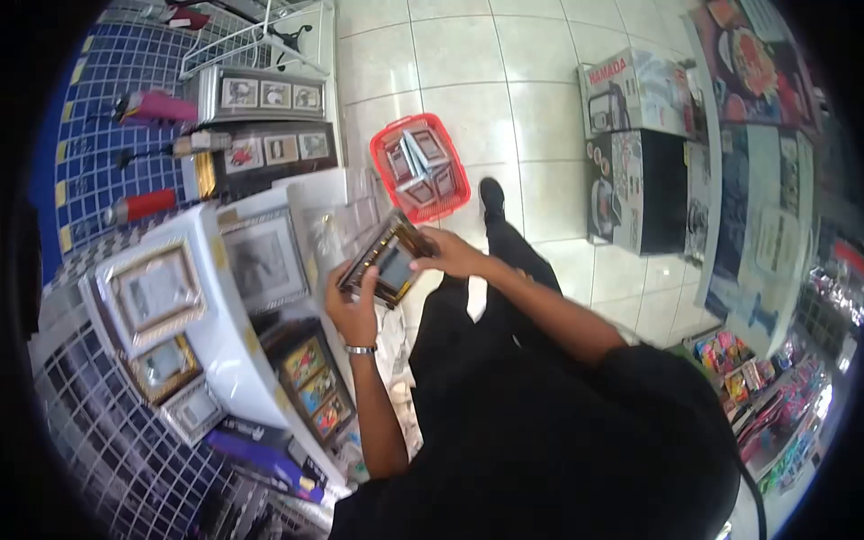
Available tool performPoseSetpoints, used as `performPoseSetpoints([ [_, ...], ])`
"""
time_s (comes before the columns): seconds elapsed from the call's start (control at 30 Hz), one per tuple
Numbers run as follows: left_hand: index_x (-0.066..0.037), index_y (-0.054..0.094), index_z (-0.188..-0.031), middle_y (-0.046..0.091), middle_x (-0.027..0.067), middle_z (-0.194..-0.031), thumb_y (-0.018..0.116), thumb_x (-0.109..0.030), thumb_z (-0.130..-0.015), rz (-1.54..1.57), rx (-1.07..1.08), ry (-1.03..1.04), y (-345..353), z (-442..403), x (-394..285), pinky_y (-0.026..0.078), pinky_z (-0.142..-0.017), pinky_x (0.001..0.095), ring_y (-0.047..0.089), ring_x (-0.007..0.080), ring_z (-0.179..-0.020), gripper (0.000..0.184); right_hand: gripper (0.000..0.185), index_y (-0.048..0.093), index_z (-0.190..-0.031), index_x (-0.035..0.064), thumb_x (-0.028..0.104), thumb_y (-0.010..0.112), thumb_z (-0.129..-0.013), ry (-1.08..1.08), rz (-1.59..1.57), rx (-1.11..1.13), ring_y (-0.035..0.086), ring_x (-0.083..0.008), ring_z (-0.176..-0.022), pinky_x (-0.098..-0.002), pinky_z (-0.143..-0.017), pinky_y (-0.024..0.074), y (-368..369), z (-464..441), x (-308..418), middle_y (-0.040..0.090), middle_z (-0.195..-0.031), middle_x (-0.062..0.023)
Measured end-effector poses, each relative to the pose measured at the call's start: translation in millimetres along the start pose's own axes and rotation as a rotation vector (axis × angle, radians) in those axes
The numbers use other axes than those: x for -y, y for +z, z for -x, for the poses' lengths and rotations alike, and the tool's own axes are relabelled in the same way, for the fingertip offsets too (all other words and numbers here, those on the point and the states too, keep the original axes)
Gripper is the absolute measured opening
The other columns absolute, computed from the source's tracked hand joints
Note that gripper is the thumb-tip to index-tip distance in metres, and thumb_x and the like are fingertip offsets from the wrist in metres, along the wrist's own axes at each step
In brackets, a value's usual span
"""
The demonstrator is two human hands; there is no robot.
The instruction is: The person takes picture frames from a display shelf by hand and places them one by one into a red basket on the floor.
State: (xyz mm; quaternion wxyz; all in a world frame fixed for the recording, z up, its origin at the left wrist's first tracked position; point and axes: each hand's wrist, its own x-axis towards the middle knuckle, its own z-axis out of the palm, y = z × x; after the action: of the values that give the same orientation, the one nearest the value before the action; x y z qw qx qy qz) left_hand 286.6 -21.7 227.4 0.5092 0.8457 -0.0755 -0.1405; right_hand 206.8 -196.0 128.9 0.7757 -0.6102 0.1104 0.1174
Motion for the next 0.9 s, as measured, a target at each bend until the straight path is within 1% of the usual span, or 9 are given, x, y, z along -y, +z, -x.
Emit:
performPoseSetpoints([
  [0.1,0.001,0.059,-0.093,0.061,0.0078,-0.084,0.073,-0.011,-0.073,0.116,0.167,-0.214,94,-57,99,0.047,-0.07,0.0276,0.058,0.0151,-0.077,0.028,0.042,0.051,-0.108,0.0006,0.017,0.071,-0.076,0.081,0.136,-0.143,0.053,-0.0153,-0.093,-0.03,-0.084,0.0418,-76,-37,-123,0.057,-0.096,-0.009],
  [0.33,0.0,0.059,-0.097,0.062,0.0158,-0.09,0.07,-0.013,-0.073,-0.269,0.416,0.19,225,-162,297,0.047,-0.076,0.0348,0.06,0.0331,-0.084,0.03,0.03,0.058,-0.103,0.0062,0.014,0.068,-0.076,0.036,0.485,-0.28,0.06,-0.0217,-0.09,-0.0335,-0.079,0.0482,-177,-125,-364,0.061,-0.101,-0.0079],
  [0.43,-0.002,0.057,-0.094,0.062,0.014,-0.09,0.068,-0.006,-0.072,-0.216,0.511,0.016,263,-196,362,0.047,-0.076,0.0332,0.062,0.027,-0.084,0.024,0.026,0.058,-0.1,0.0072,0.012,0.064,-0.075,0.403,0.591,-0.237,0.063,-0.0195,-0.076,-0.0305,-0.068,0.0499,-224,-147,-373,0.064,-0.084,-0.0096],
  [0.57,-0.003,0.057,-0.093,0.062,0.013,-0.087,0.067,-0.002,-0.071,-0.156,0.496,-0.135,301,-225,413,0.048,-0.074,0.0327,0.062,0.0248,-0.081,0.024,0.025,0.059,-0.097,0.0066,0.015,0.063,-0.074,0.369,0.539,-0.352,0.062,-0.023,-0.08,-0.0316,-0.071,0.0495,-279,-145,-396,0.063,-0.089,-0.0119],
  [0.63,-0.003,0.057,-0.095,0.063,0.0111,-0.086,0.067,-0.002,-0.074,-0.25,0.489,-0.113,311,-225,426,0.049,-0.059,0.0303,0.063,0.0176,-0.068,0.023,0.025,0.06,-0.096,0.0072,0.019,0.061,-0.074,0.303,0.523,-0.357,0.062,-0.0276,-0.083,-0.0344,-0.073,0.0494,-292,-126,-393,0.062,-0.092,-0.0143],
  [0.7,-0.004,0.057,-0.095,0.064,0.0119,-0.084,0.066,-0.001,-0.074,-0.336,0.446,0.042,323,-226,425,0.05,-0.058,0.0297,0.064,0.0188,-0.066,0.023,0.023,0.06,-0.097,0.0071,0.017,0.062,-0.075,0.558,0.403,-0.433,0.063,-0.023,-0.077,-0.0314,-0.069,0.0497,-306,-108,-390,0.064,-0.085,-0.0131],
  [0.77,-0.004,0.058,-0.094,0.064,0.0126,-0.08,0.066,-0.001,-0.073,-0.422,0.451,0.042,338,-229,444,0.05,-0.061,0.0313,0.065,0.0215,-0.07,0.023,0.023,0.06,-0.097,0.0072,0.015,0.061,-0.075,0.53,0.431,-0.422,0.063,-0.0209,-0.076,-0.0307,-0.068,0.0494,-317,-80,-403,0.064,-0.082,-0.0119],
  [0.8,-0.005,0.059,-0.094,0.065,0.0123,-0.078,0.069,-0.004,-0.071,-0.394,0.481,-0.165,344,-229,440,0.049,-0.069,0.0331,0.065,0.0244,-0.076,0.025,0.022,0.06,-0.097,0.0073,0.013,0.061,-0.076,0.496,0.453,-0.414,0.063,-0.0188,-0.075,-0.0301,-0.066,0.0491,-321,-67,-409,0.065,-0.08,-0.0106],
  [0.9,-0.006,0.058,-0.095,0.065,0.0164,-0.084,0.069,-0.004,-0.071,-0.419,0.464,-0.139,357,-228,443,0.048,-0.07,0.0359,0.064,0.0299,-0.079,0.026,0.022,0.06,-0.097,0.0078,0.012,0.061,-0.076,0.652,0.441,-0.394,0.063,-0.0177,-0.074,-0.0304,-0.066,0.0487,-327,-36,-417,0.065,-0.077,-0.0083],
])
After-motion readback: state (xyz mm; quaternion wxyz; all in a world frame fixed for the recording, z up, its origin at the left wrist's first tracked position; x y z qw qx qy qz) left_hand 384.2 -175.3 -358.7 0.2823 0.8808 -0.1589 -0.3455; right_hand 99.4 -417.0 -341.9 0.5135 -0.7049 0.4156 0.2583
